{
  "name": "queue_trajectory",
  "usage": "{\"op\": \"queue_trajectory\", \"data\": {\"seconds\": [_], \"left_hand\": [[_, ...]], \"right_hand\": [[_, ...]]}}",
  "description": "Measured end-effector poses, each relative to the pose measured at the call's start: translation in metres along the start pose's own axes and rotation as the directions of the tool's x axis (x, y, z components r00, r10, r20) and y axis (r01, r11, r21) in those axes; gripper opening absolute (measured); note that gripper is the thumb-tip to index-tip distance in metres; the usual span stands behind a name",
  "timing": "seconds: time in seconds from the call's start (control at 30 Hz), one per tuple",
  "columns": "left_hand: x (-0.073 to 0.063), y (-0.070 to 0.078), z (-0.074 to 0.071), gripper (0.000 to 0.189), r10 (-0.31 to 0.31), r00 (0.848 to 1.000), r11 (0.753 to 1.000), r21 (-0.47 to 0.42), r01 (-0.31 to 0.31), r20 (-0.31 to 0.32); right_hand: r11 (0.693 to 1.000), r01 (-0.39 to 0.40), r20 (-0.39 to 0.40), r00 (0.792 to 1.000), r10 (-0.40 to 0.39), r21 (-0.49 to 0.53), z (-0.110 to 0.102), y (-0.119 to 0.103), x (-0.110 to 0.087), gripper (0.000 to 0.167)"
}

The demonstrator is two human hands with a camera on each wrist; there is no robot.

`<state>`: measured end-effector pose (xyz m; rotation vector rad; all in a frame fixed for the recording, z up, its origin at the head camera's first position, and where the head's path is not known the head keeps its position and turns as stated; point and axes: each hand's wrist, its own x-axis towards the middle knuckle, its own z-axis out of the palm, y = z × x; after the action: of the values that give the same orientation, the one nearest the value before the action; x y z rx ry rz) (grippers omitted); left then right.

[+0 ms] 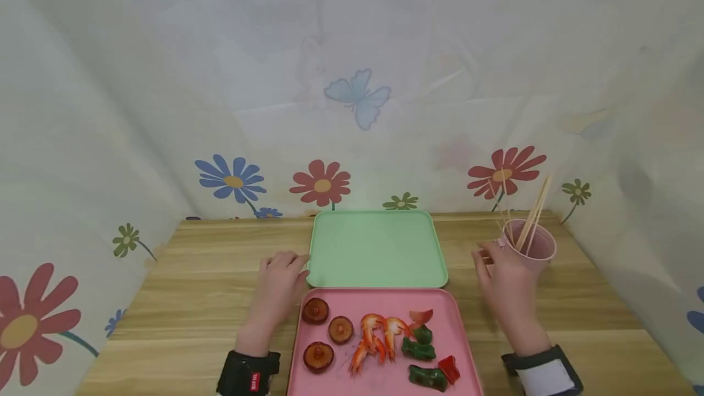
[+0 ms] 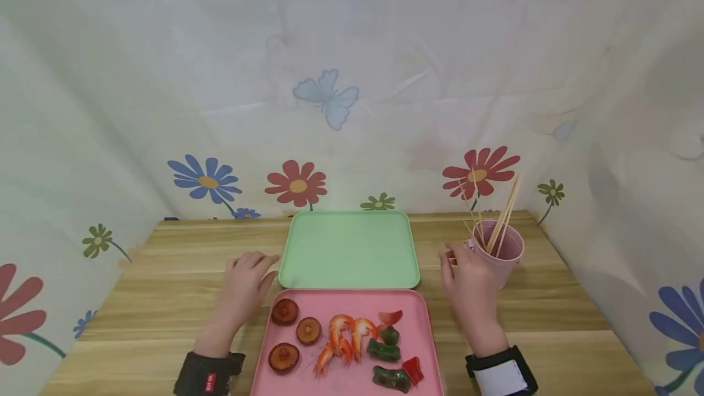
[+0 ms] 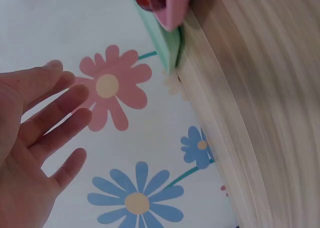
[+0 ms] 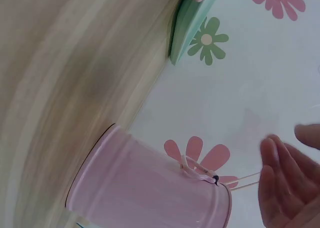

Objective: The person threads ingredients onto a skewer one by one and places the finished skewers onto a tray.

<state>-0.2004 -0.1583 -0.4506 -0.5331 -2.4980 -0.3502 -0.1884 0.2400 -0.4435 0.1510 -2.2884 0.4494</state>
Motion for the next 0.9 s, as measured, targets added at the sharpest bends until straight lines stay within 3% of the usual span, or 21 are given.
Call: {"op": "queue_trajectory", "data": {"seconds": [0.13, 0.27, 0.57, 0.9], "left_hand": [[-0.004, -0.010, -0.004, 0.021, 0.005, 0.999, 1.000, 0.006, -0.005, -0.046], [-0.010, -0.020, -0.009, 0.018, 0.005, 0.997, 1.000, 0.015, -0.004, -0.072], [-0.020, -0.041, -0.018, 0.016, 0.016, 0.994, 0.998, 0.054, -0.010, -0.112], [-0.026, -0.061, -0.030, 0.018, -0.027, 0.993, 0.995, 0.095, 0.038, -0.116]], "right_hand": [[0.995, -0.085, -0.129, 0.987, 0.091, 0.052, 0.002, 0.003, 0.007, 0.018], [0.990, -0.135, -0.190, 0.972, 0.141, 0.043, 0.005, 0.008, 0.012, 0.021], [0.978, -0.207, -0.228, 0.951, 0.210, 0.036, 0.012, 0.021, 0.021, 0.025], [0.981, -0.182, -0.254, 0.948, 0.194, 0.070, 0.017, 0.031, 0.026, 0.019]]}}
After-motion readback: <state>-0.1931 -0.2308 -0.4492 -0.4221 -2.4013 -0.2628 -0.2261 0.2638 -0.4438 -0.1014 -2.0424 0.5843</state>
